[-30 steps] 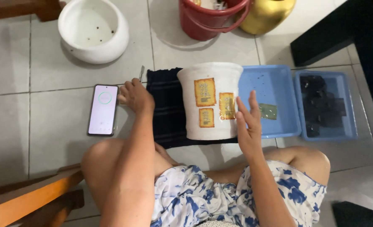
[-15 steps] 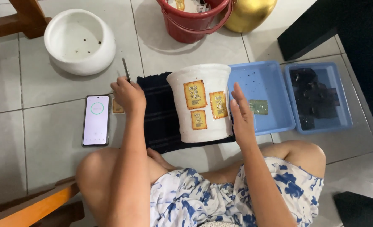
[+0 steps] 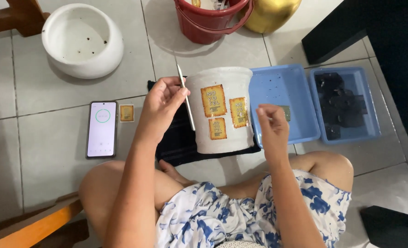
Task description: Applying decorative labels to a white pot by picking them from a tray and smoothing them onto the surface.
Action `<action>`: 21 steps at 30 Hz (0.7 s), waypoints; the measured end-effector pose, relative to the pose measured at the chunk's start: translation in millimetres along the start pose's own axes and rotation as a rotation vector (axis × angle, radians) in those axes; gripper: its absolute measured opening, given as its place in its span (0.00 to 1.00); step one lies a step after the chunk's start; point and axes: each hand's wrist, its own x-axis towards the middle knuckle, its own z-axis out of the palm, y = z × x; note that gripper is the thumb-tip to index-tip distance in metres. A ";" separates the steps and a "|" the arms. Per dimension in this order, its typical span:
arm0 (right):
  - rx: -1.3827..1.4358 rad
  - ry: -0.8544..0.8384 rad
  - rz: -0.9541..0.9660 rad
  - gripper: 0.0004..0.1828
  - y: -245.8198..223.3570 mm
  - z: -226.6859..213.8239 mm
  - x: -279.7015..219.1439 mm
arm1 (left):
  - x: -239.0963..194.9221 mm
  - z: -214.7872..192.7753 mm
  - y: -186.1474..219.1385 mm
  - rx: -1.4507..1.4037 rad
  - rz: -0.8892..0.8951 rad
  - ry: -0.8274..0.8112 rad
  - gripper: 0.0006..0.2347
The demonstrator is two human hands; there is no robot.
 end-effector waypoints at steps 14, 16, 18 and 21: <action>-0.188 -0.016 -0.108 0.09 -6.7 31.9 4.9 | 41.8 -17.6 -147.2 1.131 -0.272 0.159 0.09; -0.211 -0.032 -0.110 0.08 5.1 29.6 12.2 | 46.4 -20.9 -151.6 1.155 -0.277 0.160 0.09; -0.233 -0.046 -0.114 0.07 6.3 29.0 15.5 | 48.8 -22.2 -147.1 1.181 -0.278 0.161 0.10; -0.228 -0.033 -0.098 0.04 -1.5 31.4 14.3 | 47.0 -22.5 -133.9 1.140 -0.383 0.102 0.12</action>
